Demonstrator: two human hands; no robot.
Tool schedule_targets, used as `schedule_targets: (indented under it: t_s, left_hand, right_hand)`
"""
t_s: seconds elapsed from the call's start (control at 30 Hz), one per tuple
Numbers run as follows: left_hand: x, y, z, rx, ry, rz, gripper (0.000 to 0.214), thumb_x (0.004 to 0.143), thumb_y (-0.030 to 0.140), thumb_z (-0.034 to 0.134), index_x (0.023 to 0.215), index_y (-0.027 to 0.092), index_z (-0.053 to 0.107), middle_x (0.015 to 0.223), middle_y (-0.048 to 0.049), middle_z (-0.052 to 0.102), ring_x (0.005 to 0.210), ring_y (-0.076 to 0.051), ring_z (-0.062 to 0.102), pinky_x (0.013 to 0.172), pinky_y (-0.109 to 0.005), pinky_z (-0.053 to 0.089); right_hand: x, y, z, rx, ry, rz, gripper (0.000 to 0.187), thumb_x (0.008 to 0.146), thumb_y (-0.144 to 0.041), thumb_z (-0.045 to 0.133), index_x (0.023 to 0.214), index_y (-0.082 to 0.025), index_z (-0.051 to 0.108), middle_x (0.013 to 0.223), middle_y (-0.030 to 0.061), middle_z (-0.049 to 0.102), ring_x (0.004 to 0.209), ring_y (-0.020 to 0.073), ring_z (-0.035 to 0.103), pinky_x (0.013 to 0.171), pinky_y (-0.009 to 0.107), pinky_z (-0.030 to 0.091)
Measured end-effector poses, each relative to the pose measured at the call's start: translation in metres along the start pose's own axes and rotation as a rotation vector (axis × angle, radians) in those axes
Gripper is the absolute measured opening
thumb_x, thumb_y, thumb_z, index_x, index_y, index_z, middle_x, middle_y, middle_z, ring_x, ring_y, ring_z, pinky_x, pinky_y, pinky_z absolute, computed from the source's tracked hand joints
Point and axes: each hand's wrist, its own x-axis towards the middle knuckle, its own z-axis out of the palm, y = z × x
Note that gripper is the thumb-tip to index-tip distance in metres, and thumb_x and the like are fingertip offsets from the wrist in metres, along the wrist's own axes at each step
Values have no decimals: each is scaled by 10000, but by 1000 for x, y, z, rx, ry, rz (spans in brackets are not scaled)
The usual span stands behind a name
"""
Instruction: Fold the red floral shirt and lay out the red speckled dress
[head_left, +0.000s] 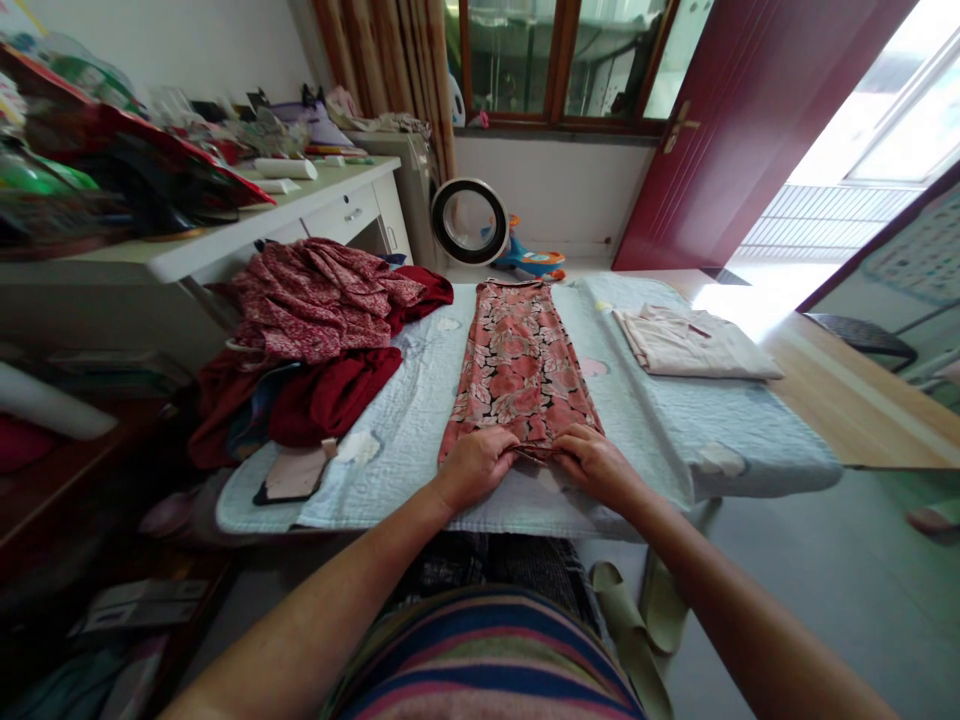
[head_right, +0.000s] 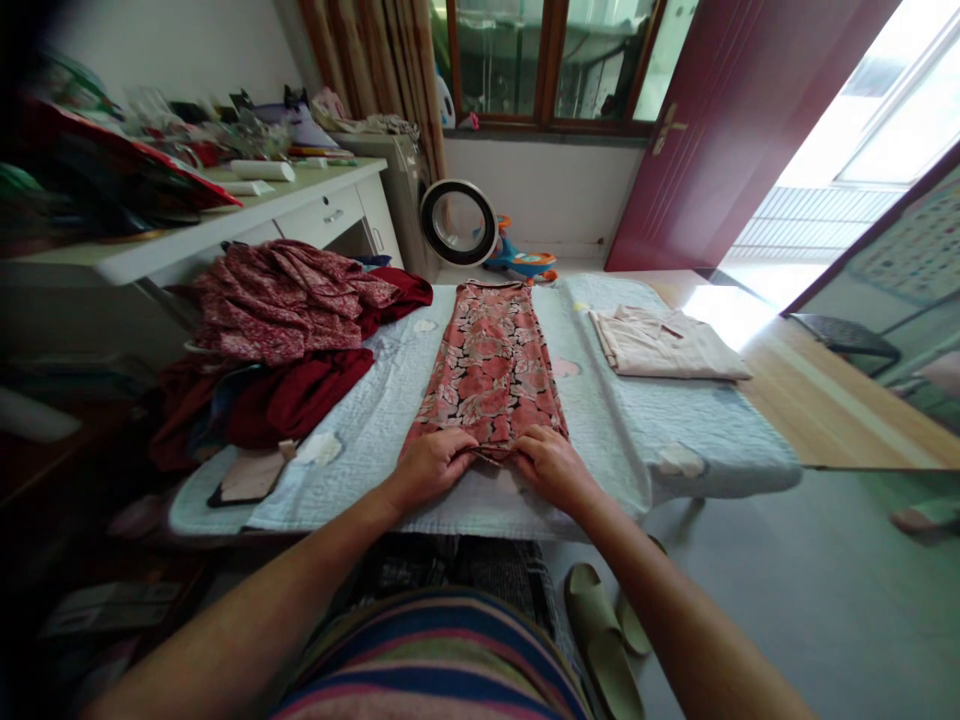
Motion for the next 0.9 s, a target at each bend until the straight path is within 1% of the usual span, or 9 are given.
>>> schedule_targets:
  t_s: [0.1,0.17,0.27,0.37,0.47,0.6,0.7,0.8,0.9]
  left_hand:
    - [8,-3,-3,6,3,-12,129,893,178,565,958,188,676,928,-35,690,881,-176,637,794,-272,481]
    - [11,-5,-2,31,3,-13,135,900,177,554,969,187,671,936,-37,679,892,-178,635,802,-275,482]
    - [9,-7,3,67,7,6,145,923,192,530,1004,192,651,991,-42,663,940,-177,630,830,-274,484]
    - [5,-8,6,83,-12,40,130,933,278,550,996,203,636,1027,-38,647,963,-178,625,837,-272,488]
    - [4,-9,4,74,-44,84,190,889,363,621,1005,213,636,1085,-40,637,994,-191,618,855,-281,491]
    - [8,-11,-2,47,-85,139,220,827,266,669,1044,234,656,1190,-45,620,1061,-205,607,908,-290,477]
    - [13,-14,-3,22,-98,134,190,831,179,618,1007,227,672,1134,-42,657,1042,-202,620,902,-287,469]
    - [19,-14,-5,-11,-121,108,158,851,163,577,964,213,677,1005,-39,696,975,-195,641,862,-276,466]
    - [29,-11,-12,-33,-179,33,166,846,169,572,954,213,691,932,-38,717,913,-199,659,809,-269,464]
  right_hand:
    - [6,3,-7,-15,-42,65,153,912,-170,533,933,-180,683,960,69,633,918,185,596,854,304,472]
    - [7,4,-12,-48,-75,96,154,882,-176,575,999,-181,675,1004,74,623,938,193,591,865,310,469]
    - [3,4,-15,-118,-119,115,278,850,-169,607,1125,-182,646,1110,95,605,1029,221,569,919,336,451]
    - [-3,3,-17,-174,-137,135,338,838,-102,571,1152,-203,644,1166,90,602,1094,230,545,969,345,416]
    - [-6,5,-18,-176,-144,149,288,837,-68,526,1045,-199,677,1116,81,626,1045,218,562,947,335,414]
    - [-2,10,-21,-108,-151,156,233,843,-71,485,897,-190,678,971,66,644,932,195,584,861,303,430]
    - [3,14,-25,-67,-145,156,239,818,-63,479,881,-193,669,934,57,647,894,188,589,816,287,429]
    - [10,18,-31,-12,-136,153,248,787,-53,474,869,-195,660,914,48,653,847,171,594,772,265,426]
    - [18,24,-39,37,-142,159,273,756,-46,459,869,-193,659,896,42,661,836,170,603,762,262,426]
